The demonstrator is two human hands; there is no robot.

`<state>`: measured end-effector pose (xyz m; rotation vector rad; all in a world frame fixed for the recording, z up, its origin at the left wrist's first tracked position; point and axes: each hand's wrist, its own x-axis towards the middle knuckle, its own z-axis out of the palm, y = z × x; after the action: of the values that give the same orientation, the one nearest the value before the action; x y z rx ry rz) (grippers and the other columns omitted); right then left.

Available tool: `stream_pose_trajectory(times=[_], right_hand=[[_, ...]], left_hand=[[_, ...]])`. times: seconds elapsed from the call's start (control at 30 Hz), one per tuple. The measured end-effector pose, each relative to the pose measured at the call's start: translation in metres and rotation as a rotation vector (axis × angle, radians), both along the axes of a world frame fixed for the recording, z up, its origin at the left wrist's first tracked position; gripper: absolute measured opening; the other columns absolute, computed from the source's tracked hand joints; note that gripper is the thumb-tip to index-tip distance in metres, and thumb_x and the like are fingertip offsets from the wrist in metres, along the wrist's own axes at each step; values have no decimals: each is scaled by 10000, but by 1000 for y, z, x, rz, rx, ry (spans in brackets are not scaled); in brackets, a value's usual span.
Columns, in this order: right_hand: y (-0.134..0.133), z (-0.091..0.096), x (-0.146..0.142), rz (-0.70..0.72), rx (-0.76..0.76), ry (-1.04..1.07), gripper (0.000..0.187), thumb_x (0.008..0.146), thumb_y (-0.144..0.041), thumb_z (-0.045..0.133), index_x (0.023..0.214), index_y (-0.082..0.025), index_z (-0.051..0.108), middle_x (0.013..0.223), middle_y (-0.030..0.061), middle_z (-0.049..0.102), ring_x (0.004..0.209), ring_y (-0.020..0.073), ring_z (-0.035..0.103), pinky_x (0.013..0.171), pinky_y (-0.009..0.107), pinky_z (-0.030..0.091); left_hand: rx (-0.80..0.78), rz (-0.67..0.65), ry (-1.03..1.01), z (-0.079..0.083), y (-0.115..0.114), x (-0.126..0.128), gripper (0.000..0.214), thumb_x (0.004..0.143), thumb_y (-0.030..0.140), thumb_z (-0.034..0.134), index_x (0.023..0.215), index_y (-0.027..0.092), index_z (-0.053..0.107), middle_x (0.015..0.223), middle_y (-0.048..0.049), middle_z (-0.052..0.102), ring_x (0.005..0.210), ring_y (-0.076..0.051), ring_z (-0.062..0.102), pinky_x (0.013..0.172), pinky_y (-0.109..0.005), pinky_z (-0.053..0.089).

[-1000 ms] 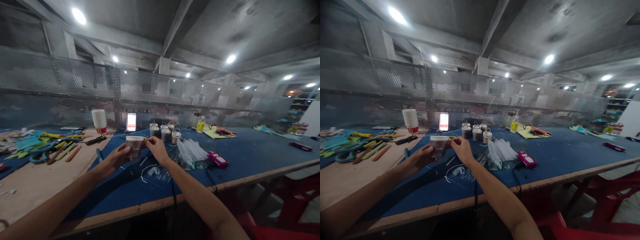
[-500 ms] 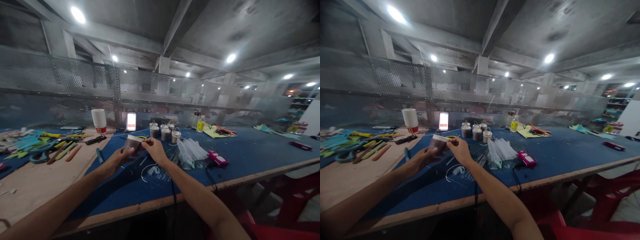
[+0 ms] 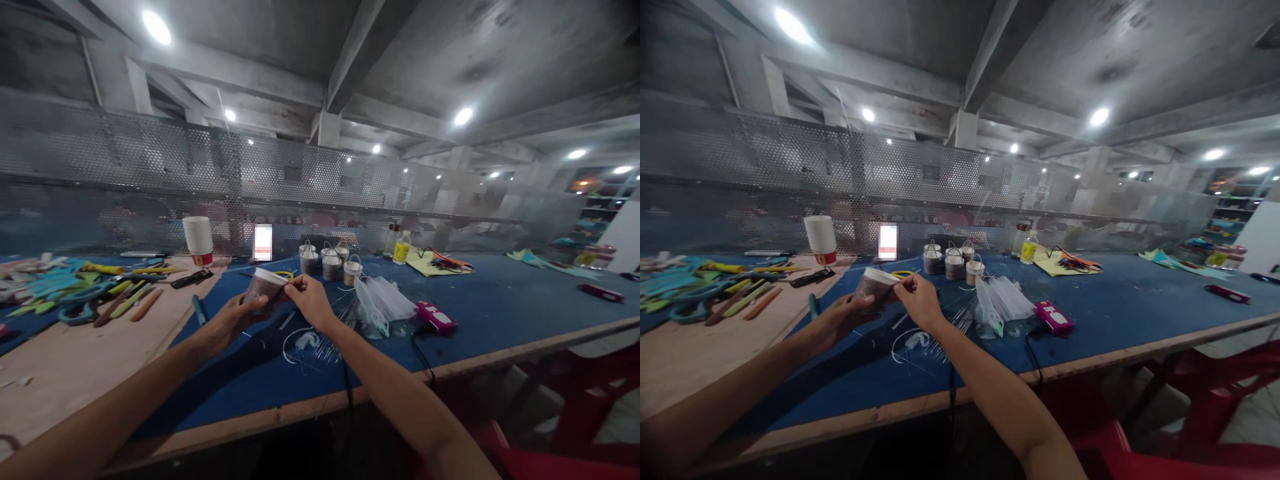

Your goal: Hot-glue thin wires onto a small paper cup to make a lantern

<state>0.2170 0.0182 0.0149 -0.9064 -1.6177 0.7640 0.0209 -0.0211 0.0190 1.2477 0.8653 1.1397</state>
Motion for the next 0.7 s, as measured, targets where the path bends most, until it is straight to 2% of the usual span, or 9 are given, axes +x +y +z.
stream_pose_trajectory(times=[0.2, 0.5, 0.7], right_hand=[[2, 0, -1, 30, -24, 41, 160, 872, -333, 684, 895, -176, 660, 850, 31, 742, 808, 181, 717, 811, 306, 557], [2, 0, -1, 161, -33, 140, 207, 834, -355, 713, 930, -179, 661, 856, 36, 755, 823, 189, 736, 842, 321, 570], [-1, 1, -2, 169, -39, 130, 190, 849, -360, 696, 916, -191, 643, 829, 35, 759, 826, 203, 752, 853, 332, 570]], left_hand=[[-22, -49, -46, -1, 3, -4, 438, 837, 408, 804, 1197, 160, 789, 1232, -139, 787, 1124, -301, 663, 957, -388, 476], [-63, -72, -90, 0, 4, -7, 412, 898, 449, 734, 1235, 217, 779, 1315, -109, 765, 1234, -303, 640, 1020, -385, 468], [-95, -88, -111, 3, 1, -5, 437, 879, 458, 738, 1240, 214, 774, 1251, -108, 792, 1119, -302, 693, 976, -401, 500]])
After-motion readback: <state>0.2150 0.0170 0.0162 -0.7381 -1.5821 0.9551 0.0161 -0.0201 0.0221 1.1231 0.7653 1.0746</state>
